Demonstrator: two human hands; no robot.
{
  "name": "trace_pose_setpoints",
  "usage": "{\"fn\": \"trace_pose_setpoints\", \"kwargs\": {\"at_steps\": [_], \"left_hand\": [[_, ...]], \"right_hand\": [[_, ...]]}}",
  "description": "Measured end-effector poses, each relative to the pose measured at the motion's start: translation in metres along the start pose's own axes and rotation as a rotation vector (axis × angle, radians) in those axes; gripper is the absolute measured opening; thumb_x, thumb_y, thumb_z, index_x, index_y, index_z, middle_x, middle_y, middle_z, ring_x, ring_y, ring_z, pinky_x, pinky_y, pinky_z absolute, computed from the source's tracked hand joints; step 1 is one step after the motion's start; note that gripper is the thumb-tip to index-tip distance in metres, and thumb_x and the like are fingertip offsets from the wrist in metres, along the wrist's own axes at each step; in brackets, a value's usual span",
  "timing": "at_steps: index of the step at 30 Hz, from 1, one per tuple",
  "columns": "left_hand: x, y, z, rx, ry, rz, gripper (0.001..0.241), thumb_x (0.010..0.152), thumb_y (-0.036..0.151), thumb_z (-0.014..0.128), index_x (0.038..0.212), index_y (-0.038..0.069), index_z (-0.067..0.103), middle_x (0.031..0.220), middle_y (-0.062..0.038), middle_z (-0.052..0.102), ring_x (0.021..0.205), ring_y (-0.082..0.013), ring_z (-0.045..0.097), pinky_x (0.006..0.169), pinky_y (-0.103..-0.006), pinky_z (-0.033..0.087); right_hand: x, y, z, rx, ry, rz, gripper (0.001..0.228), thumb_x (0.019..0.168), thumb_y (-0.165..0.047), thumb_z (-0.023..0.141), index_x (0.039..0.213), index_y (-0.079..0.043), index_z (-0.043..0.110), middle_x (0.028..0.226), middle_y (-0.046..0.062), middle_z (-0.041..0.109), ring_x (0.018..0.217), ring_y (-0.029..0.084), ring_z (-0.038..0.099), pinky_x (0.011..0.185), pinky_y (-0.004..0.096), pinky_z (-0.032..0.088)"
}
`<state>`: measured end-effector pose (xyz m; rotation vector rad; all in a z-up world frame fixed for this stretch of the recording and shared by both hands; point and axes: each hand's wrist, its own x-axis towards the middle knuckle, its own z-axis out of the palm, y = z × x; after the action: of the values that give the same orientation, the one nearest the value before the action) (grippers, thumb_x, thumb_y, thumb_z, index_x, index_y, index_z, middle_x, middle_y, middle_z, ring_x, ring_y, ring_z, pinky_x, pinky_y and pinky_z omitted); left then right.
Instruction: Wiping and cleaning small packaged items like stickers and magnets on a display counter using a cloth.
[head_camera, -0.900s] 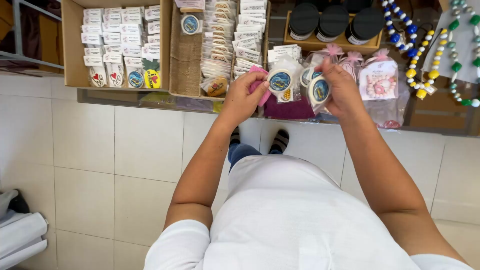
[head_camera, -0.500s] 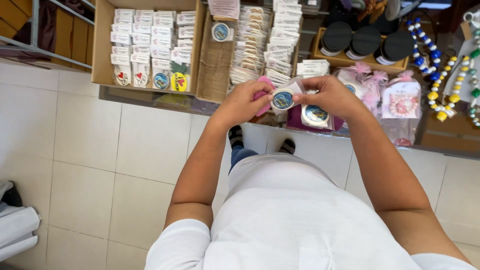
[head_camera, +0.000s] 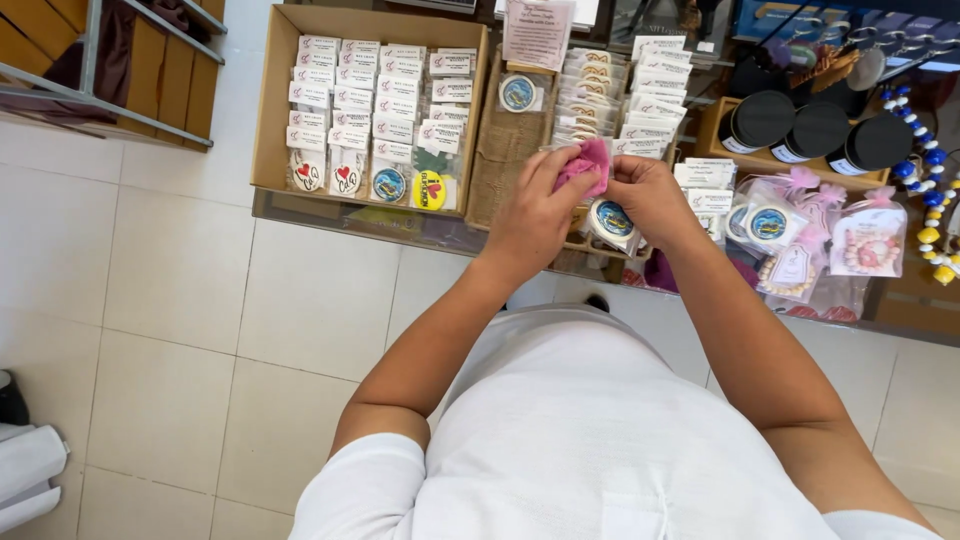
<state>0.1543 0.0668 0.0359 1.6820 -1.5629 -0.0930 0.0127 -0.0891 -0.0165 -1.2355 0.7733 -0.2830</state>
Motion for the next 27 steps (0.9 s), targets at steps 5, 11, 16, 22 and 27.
{"fn": "trace_pose_setpoints", "kwargs": {"at_steps": [5,11,16,22,27], "left_hand": [[-0.013,-0.053,-0.014,-0.038,-0.013,-0.095,0.036,0.088,0.000,0.070,0.122,0.012,0.072,0.140,-0.013,0.061,0.132,-0.0336,0.053,0.111,-0.0436,0.049],[-0.003,-0.127,-0.034,-0.565,0.014,-0.474,0.038,0.098,0.000,0.060,0.133,0.012,0.068,0.134,-0.011,0.068,0.121,-0.0241,0.065,0.106,-0.0368,0.055],[-0.006,-0.165,-0.007,-1.216,-0.187,-0.643,0.045,0.099,-0.003,0.057,0.143,0.006,0.060,0.134,-0.011,0.068,0.120,-0.0187,0.066,0.105,-0.0331,0.055],[-0.002,-0.174,-0.028,-1.351,-0.435,-0.867,0.050,0.097,-0.001,0.056,0.146,0.004,0.054,0.133,-0.009,0.066,0.117,-0.0168,0.065,0.101,-0.0312,0.054],[0.002,-0.209,-0.046,-1.192,-0.187,-0.790,0.045,0.098,0.000,0.057,0.143,-0.001,0.056,0.126,-0.011,0.067,0.112,-0.0173,0.066,0.099,-0.0325,0.057]], "right_hand": [[0.010,-0.005,0.010,-0.068,0.058,0.038,0.024,0.093,-0.013,0.075,0.114,-0.002,0.075,0.098,0.002,0.076,0.084,0.007,0.067,0.073,0.022,0.056],[0.013,-0.025,0.029,-0.196,-0.060,0.153,0.025,0.093,-0.016,0.075,0.115,-0.004,0.075,0.098,0.004,0.078,0.083,0.007,0.069,0.072,0.023,0.056],[0.028,-0.020,0.054,-0.076,-0.054,0.188,0.031,0.091,-0.016,0.076,0.119,-0.003,0.073,0.099,0.005,0.077,0.084,0.008,0.070,0.072,0.024,0.057],[0.044,0.002,0.057,0.122,0.086,0.143,0.031,0.096,-0.016,0.075,0.123,-0.002,0.069,0.099,0.008,0.076,0.080,0.010,0.069,0.066,0.025,0.057],[0.059,0.016,0.060,0.199,0.313,0.092,0.027,0.097,-0.012,0.074,0.121,0.000,0.068,0.103,0.008,0.076,0.085,0.012,0.072,0.073,0.026,0.062]]}}
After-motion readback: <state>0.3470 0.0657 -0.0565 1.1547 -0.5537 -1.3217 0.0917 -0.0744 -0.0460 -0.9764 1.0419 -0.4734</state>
